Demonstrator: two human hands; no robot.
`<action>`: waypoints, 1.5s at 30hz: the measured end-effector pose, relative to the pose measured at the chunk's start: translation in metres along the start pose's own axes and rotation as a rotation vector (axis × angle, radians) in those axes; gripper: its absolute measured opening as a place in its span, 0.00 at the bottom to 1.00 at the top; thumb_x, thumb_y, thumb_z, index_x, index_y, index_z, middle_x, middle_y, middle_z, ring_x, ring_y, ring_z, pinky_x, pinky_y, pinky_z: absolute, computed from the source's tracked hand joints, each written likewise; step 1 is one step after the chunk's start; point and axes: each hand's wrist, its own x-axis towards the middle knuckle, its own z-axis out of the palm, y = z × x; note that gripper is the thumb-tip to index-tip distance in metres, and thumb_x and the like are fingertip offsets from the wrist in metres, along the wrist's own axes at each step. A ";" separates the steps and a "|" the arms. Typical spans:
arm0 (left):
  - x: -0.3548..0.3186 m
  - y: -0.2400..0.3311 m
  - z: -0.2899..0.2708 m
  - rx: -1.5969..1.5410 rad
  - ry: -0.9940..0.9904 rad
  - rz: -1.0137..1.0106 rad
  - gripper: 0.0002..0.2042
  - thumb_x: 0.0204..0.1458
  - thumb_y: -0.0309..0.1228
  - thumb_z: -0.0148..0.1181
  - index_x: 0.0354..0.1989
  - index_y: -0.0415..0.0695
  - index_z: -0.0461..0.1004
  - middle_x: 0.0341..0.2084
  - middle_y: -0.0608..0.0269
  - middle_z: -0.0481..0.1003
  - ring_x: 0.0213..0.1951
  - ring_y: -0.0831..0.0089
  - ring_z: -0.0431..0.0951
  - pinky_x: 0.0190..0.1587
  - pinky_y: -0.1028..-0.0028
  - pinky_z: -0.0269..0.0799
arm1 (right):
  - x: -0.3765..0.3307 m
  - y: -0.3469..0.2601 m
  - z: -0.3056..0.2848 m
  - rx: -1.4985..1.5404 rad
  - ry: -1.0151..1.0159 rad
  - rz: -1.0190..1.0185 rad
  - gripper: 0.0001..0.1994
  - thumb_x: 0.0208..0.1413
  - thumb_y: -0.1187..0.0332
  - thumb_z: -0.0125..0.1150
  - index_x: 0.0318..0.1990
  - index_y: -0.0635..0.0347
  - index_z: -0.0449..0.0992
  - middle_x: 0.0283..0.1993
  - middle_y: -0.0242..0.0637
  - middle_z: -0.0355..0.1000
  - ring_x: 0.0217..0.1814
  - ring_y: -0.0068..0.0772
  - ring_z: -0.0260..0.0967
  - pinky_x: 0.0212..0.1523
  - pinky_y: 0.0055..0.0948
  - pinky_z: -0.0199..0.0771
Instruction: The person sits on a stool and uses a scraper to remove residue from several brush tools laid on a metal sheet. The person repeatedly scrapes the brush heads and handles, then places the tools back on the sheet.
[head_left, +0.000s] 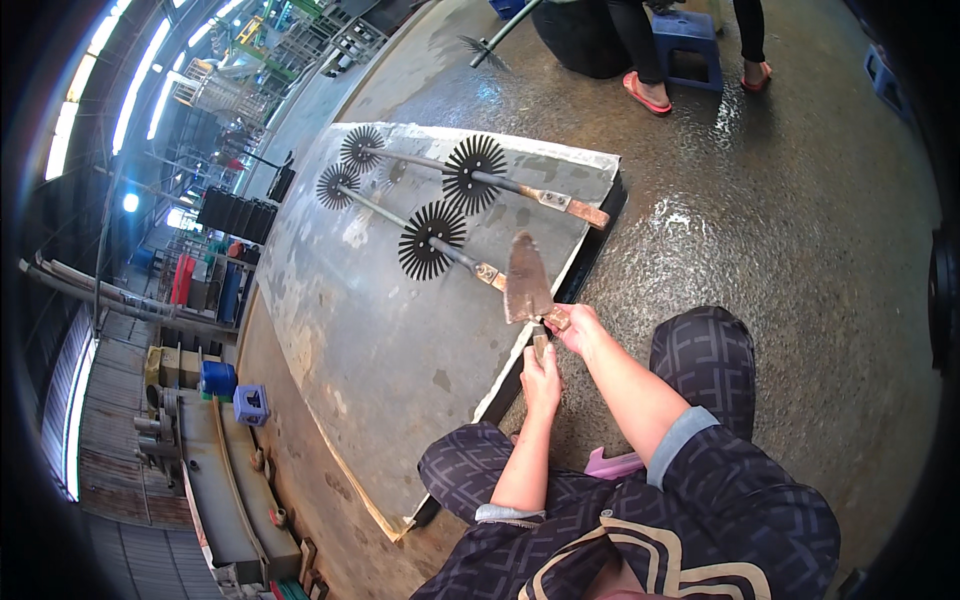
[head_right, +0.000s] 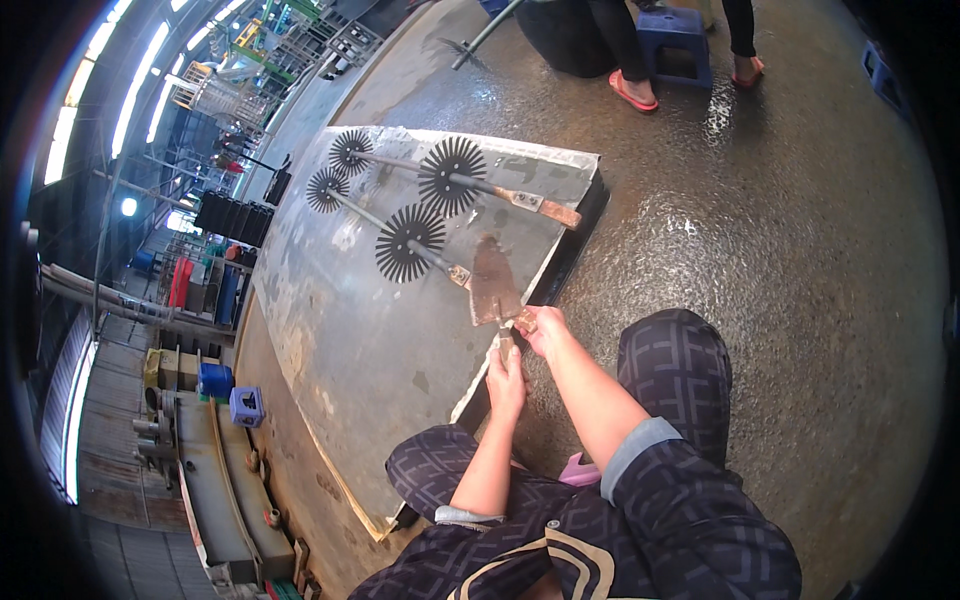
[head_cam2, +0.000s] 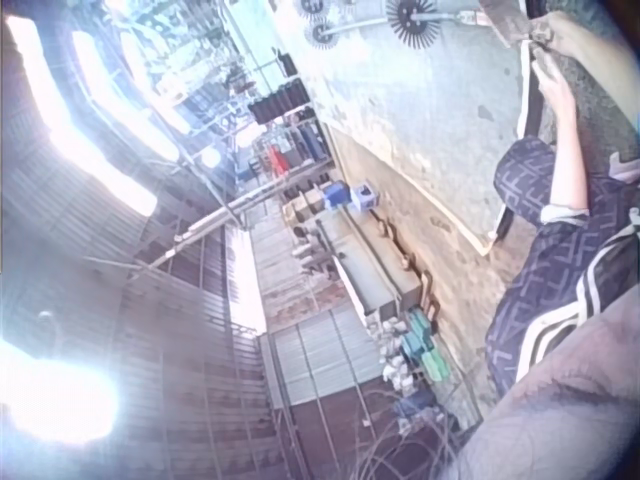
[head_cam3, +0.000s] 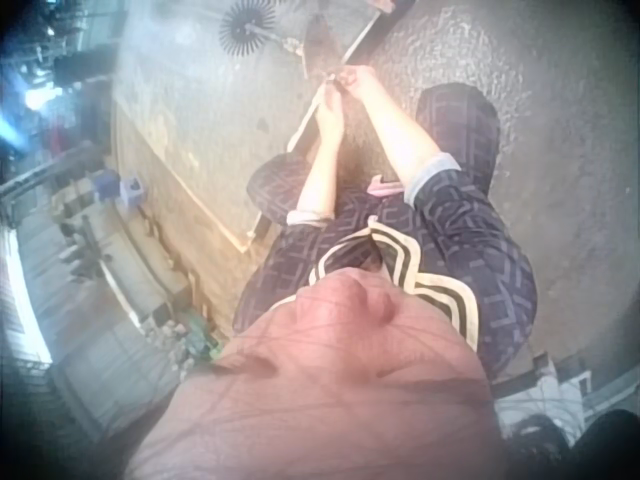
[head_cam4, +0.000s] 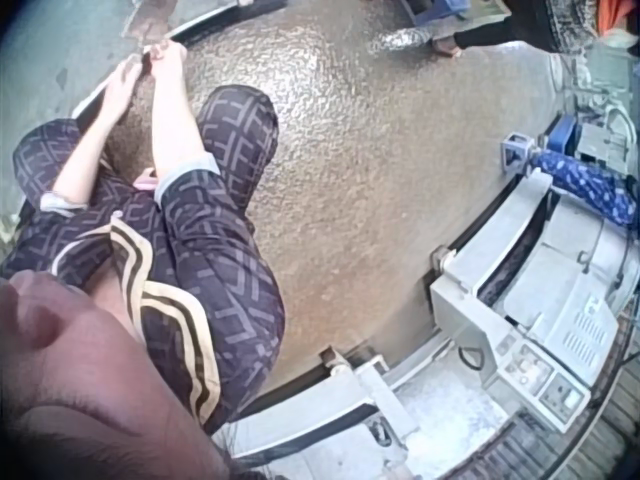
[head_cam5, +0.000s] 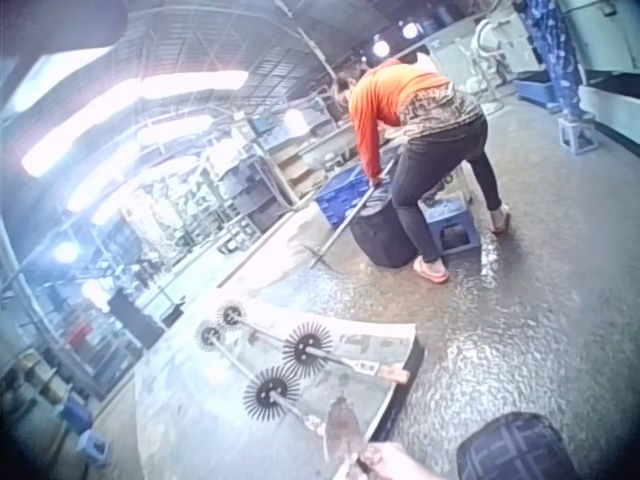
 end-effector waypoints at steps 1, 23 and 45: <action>0.007 -0.025 0.007 0.125 0.051 0.112 0.15 0.54 0.42 0.48 0.36 0.42 0.63 0.13 0.54 0.69 0.17 0.64 0.73 0.22 0.65 0.66 | 0.000 0.000 0.000 -0.004 -0.014 -0.008 0.14 0.57 0.72 0.35 0.41 0.67 0.68 0.33 0.43 0.72 0.29 0.33 0.70 0.27 0.26 0.71; 0.006 -0.015 0.010 0.071 0.028 0.030 0.14 0.54 0.42 0.48 0.35 0.42 0.63 0.18 0.51 0.71 0.25 0.56 0.75 0.29 0.61 0.66 | 0.013 0.002 -0.007 0.034 -0.015 -0.023 0.14 0.58 0.71 0.33 0.40 0.68 0.68 0.32 0.44 0.72 0.28 0.33 0.70 0.26 0.26 0.72; 0.014 -0.026 0.013 0.121 0.070 0.096 0.14 0.54 0.41 0.48 0.34 0.41 0.62 0.14 0.52 0.70 0.20 0.58 0.74 0.25 0.61 0.66 | 0.005 -0.001 0.001 0.020 0.046 0.005 0.13 0.55 0.71 0.37 0.41 0.66 0.69 0.31 0.40 0.71 0.25 0.30 0.67 0.23 0.25 0.64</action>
